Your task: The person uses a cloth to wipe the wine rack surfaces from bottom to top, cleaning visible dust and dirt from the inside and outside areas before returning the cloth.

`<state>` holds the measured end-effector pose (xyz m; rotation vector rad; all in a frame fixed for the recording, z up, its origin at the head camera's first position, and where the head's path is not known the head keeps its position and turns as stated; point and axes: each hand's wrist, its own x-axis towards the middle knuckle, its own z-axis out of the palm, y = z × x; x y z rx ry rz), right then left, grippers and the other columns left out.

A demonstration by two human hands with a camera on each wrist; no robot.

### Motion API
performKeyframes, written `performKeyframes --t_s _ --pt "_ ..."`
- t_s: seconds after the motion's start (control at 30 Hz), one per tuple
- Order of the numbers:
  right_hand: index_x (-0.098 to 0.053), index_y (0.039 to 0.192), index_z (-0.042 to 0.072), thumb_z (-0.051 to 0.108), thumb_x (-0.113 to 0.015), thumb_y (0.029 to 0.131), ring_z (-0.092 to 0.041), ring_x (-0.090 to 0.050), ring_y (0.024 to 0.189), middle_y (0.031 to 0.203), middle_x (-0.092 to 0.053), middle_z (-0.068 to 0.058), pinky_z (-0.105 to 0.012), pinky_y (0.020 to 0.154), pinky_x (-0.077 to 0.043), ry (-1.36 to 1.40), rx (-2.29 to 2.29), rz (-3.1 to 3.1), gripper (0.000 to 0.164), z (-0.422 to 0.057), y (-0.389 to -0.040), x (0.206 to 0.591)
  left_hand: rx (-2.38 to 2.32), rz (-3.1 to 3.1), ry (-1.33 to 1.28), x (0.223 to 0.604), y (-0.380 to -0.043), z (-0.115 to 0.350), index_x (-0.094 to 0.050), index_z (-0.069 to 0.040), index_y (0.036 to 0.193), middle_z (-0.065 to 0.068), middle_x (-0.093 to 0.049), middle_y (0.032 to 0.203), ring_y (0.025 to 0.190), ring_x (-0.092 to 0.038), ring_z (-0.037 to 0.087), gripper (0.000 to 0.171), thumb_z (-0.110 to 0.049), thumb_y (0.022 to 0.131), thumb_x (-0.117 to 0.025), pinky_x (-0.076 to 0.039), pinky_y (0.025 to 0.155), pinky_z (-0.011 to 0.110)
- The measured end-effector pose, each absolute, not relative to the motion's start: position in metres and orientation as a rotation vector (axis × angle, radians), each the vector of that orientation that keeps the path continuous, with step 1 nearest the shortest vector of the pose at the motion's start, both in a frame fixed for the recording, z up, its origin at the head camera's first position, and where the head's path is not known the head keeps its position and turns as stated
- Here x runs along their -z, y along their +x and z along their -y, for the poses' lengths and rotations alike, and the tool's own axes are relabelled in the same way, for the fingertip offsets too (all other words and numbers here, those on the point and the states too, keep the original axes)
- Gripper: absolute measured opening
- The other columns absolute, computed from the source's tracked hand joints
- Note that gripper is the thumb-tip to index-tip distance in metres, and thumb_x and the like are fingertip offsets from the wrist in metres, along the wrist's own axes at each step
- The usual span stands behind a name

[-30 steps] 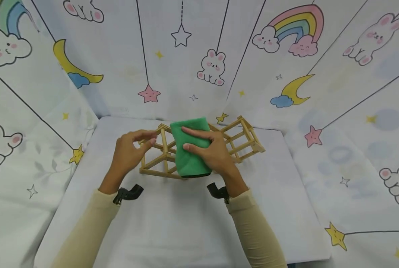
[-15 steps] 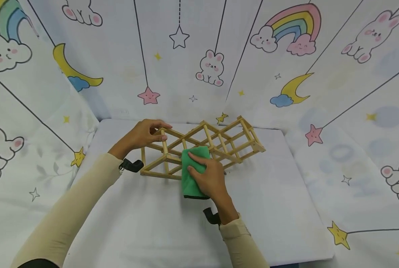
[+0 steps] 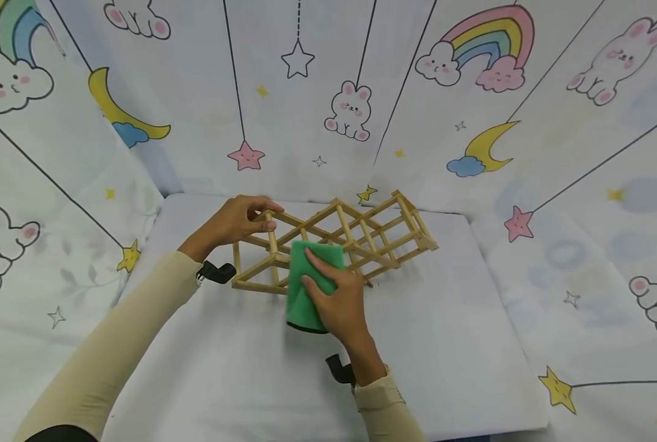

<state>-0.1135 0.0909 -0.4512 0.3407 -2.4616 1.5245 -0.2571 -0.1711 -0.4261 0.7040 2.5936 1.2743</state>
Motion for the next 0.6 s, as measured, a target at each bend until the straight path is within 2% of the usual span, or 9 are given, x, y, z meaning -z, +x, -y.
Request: performKeyframes --t_s 0.07,0.13,0.23,0.3,0.37,0.47,0.53,0.6 --pt "-0.068 0.144 0.026 0.02 -0.078 0.099 -0.026 -0.077 0.109 0.139 -0.071 -0.015 -0.033 0.079 -0.066 0.482 -1.584 2.353 0.046 -0.075 -0.111 0.448 -1.29 -2.596 0.689 0.425 -0.257 0.172 -0.071 -0.015 0.137 0.011 -0.067 0.145 0.103 -0.072 0.028 0.039 -0.024 0.1 -0.077 -0.057 0.091 0.047" --pt "-0.067 0.146 0.023 0.022 -0.076 0.101 -0.027 -0.076 0.112 0.138 -0.071 -0.017 -0.033 0.083 -0.065 0.574 -1.525 2.376 0.046 -0.06 -0.107 0.449 -1.292 -2.596 0.691 0.425 -0.257 0.172 -0.071 -0.014 0.137 0.013 -0.067 0.143 0.102 -0.073 0.028 0.039 -0.024 0.1 -0.077 -0.058 0.09 0.046" --pt "-0.068 0.143 0.027 0.026 -0.078 0.1 -0.02 -0.076 0.104 0.132 -0.075 -0.014 -0.022 0.076 -0.06 0.627 -1.268 2.626 0.045 -0.044 -0.097 0.458 -1.299 -2.59 0.699 0.425 -0.256 0.17 -0.071 -0.013 0.137 0.015 -0.069 0.137 0.093 -0.07 0.025 0.039 -0.024 0.101 -0.076 -0.057 0.081 0.039" --pt "-0.069 0.142 0.029 0.028 -0.08 0.098 -0.017 -0.074 0.103 0.131 -0.076 -0.011 -0.019 0.074 -0.055 0.668 -1.124 2.732 0.046 -0.039 -0.09 0.466 -1.3 -2.583 0.708 0.425 -0.255 0.169 -0.071 -0.012 0.137 0.016 -0.071 0.133 0.088 -0.07 0.022 0.038 -0.025 0.101 -0.076 -0.056 0.076 0.035" --pt "-0.069 0.142 0.027 0.025 -0.081 0.097 -0.018 -0.074 0.104 0.131 -0.076 -0.011 -0.021 0.076 -0.057 0.689 -1.113 2.68 0.047 -0.037 -0.085 0.471 -1.302 -2.578 0.719 0.424 -0.254 0.168 -0.071 -0.012 0.137 0.017 -0.072 0.131 0.084 -0.068 0.022 0.038 -0.024 0.101 -0.076 -0.055 0.073 0.035" --pt "-0.067 0.145 0.019 0.019 -0.079 0.098 -0.025 -0.075 0.113 0.134 -0.074 -0.014 -0.032 0.088 -0.064 0.648 -1.178 2.401 0.049 -0.031 -0.086 0.472 -1.3 -2.585 0.725 0.422 -0.254 0.168 -0.071 -0.013 0.136 0.014 -0.072 0.132 0.087 -0.071 0.021 0.037 -0.024 0.101 -0.075 -0.057 0.075 0.037" --pt "-0.065 0.147 0.017 0.018 -0.077 0.1 -0.027 -0.075 0.114 0.133 -0.073 -0.016 -0.036 0.089 -0.065 0.608 -1.172 2.298 0.049 -0.027 -0.091 0.47 -1.296 -2.594 0.72 0.421 -0.254 0.168 -0.071 -0.013 0.136 0.013 -0.072 0.133 0.089 -0.072 0.023 0.037 -0.025 0.101 -0.076 -0.058 0.077 0.038" --pt "-0.064 0.148 0.017 0.019 -0.076 0.101 -0.024 -0.077 0.108 0.13 -0.075 -0.015 -0.032 0.084 -0.065 0.593 -1.111 2.338 0.048 -0.023 -0.094 0.469 -1.29 -2.6 0.714 0.421 -0.254 0.17 -0.072 -0.014 0.136 0.012 -0.072 0.134 0.093 -0.073 0.024 0.037 -0.025 0.101 -0.076 -0.058 0.079 0.038"
